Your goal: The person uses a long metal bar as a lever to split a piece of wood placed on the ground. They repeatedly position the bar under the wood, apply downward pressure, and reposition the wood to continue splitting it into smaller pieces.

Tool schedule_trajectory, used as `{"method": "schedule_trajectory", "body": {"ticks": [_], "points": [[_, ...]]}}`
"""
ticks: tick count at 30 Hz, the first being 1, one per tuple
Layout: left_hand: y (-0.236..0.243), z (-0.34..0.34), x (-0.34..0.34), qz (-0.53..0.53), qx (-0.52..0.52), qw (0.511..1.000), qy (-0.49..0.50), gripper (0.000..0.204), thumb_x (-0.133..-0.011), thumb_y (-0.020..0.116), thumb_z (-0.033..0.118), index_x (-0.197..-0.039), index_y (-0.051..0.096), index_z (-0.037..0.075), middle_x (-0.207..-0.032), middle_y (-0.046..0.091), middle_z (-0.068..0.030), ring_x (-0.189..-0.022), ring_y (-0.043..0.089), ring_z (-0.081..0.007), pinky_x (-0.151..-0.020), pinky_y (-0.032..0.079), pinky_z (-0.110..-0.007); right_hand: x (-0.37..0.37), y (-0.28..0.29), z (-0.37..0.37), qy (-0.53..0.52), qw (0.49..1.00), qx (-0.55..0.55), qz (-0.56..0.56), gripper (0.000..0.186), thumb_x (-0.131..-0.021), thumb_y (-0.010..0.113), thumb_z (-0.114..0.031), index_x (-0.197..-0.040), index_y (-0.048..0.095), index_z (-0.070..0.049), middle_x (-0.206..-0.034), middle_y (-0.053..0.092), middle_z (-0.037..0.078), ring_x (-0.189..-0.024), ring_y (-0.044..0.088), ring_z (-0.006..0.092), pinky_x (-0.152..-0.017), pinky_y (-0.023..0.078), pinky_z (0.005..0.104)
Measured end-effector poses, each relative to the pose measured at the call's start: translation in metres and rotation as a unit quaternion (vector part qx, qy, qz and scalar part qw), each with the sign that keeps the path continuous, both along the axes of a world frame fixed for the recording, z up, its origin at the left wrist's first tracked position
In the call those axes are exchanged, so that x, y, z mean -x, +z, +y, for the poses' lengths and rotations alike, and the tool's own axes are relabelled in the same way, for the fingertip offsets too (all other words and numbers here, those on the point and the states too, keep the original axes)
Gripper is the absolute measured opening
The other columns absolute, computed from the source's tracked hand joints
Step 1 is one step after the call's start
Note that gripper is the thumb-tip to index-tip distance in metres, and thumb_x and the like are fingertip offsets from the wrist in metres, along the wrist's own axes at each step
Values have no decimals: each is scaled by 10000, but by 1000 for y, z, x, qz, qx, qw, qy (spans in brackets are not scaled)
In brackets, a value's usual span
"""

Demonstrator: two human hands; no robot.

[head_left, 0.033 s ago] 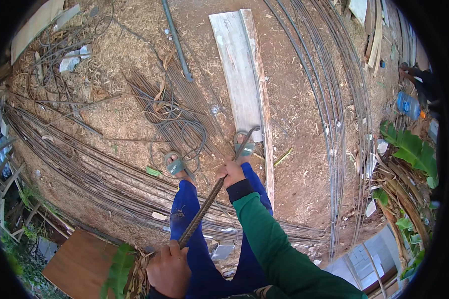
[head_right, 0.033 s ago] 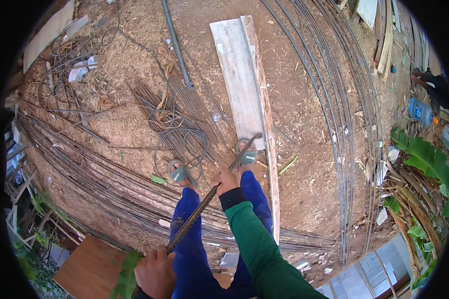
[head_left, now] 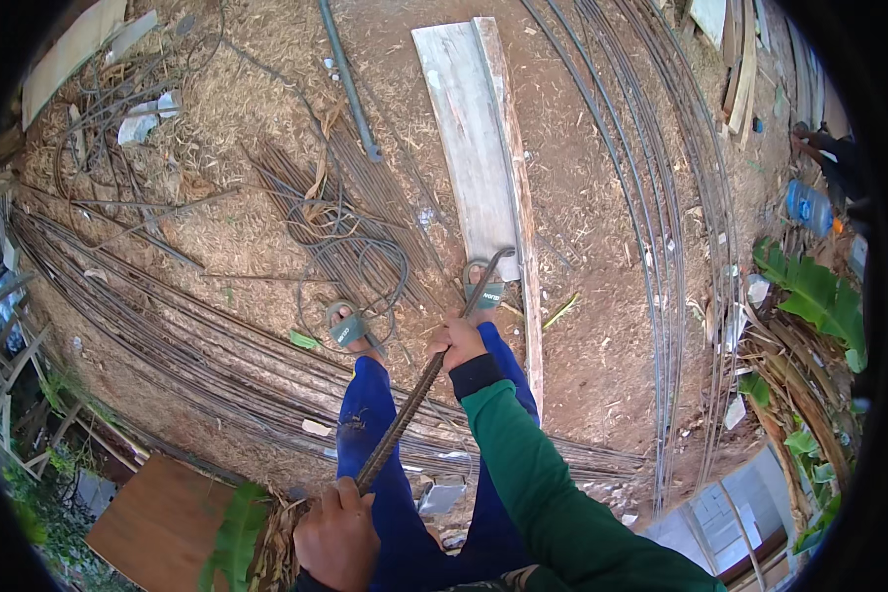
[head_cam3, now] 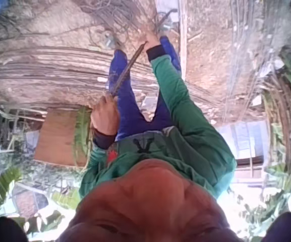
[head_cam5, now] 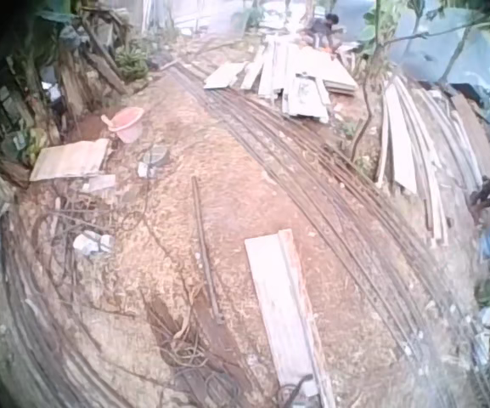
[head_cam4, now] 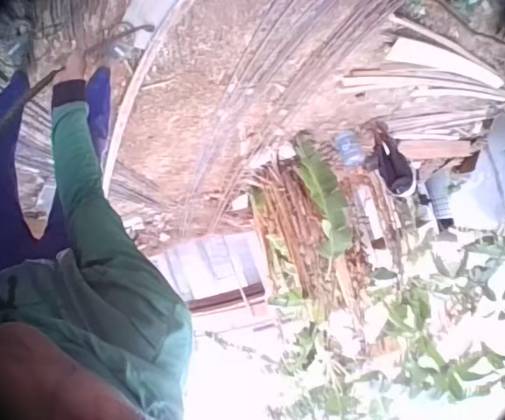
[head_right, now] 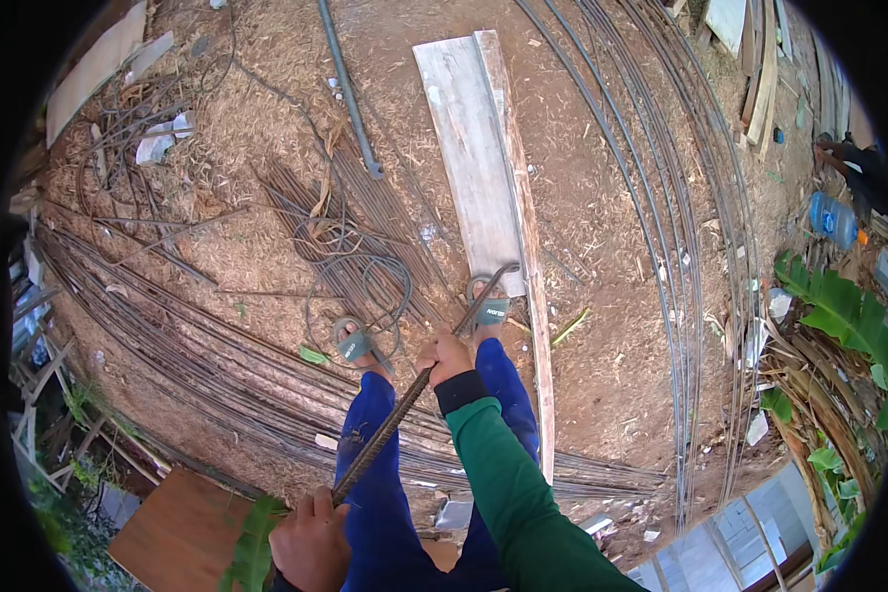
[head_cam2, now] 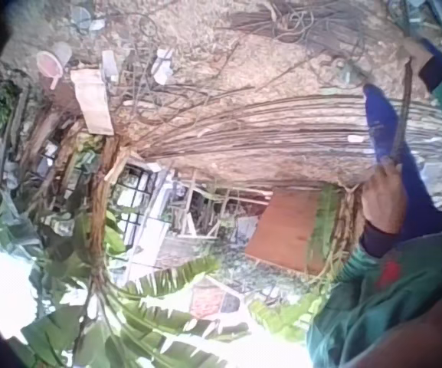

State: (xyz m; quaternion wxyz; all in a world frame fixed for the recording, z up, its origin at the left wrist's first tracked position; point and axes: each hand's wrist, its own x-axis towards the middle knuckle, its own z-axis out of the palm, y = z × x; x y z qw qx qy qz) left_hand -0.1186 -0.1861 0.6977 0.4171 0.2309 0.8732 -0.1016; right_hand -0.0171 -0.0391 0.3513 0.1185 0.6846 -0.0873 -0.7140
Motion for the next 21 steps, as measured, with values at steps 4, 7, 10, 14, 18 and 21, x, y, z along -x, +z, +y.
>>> {"method": "schedule_trajectory", "body": {"ticks": [4, 7, 10, 14, 18, 21], "points": [[3, 21, -5, -6, 21, 1000, -1, 222, -955, 549, 307, -916, 585, 92, -779, 592, -94, -654, 646, -268, -523, 523, -375, -3, -7, 16, -29, 999, 36, -28, 334, -1034, 454, -320, -747, 385, -163, -558, 286, -34, -439, 309, 111, -408, 245, 284], [3, 35, -5, 10, 0, 1000, -27, 213, -947, 558, 303, -882, 581, 101, -776, 595, -83, -634, 645, -254, -513, 521, -364, -3, -8, 29, -25, 999, -31, 31, 347, -1024, 485, -324, -721, 395, -180, -531, 284, -61, -424, 307, 84, -407, 255, 272], [-4, 40, 0, 7, 14, 999, -44, 236, -933, 573, 296, -1030, 594, 82, -802, 605, -98, -631, 645, -266, -525, 525, -386, 3, -10, 36, -39, 999, 1, -14, 322, -1015, 488, -273, -723, 394, -174, -525, 282, -53, -417, 306, 91, -407, 248, 274], [-33, 11, 25, 61, -20, 998, -18, 238, -858, 659, 282, -886, 632, 47, -669, 540, -73, -542, 570, -257, -480, 434, -384, 26, -24, 20, -47, 999, -5, 7, 307, -1013, 440, -239, -719, 381, -176, -525, 272, -38, -416, 302, 105, -413, 253, 286], [-109, -71, 81, 77, -84, 993, -21, 221, -864, 656, 243, -937, 661, 34, -667, 575, -101, -532, 563, -298, -485, 436, -417, 66, -63, -26, -74, 996, 13, -48, 312, -1021, 384, -283, -733, 371, -162, -555, 278, -10, -429, 290, 134, -416, 265, 312], [-179, -131, 121, 28, -152, 988, -21, 240, -902, 630, 283, -951, 666, 51, -673, 581, -121, -553, 569, -340, -500, 441, -440, 93, -99, -62, -77, 994, -3, -73, 315, -970, 364, -204, -662, 330, -147, -554, 284, 5, -429, 284, 153, -435, 265, 325]]}}
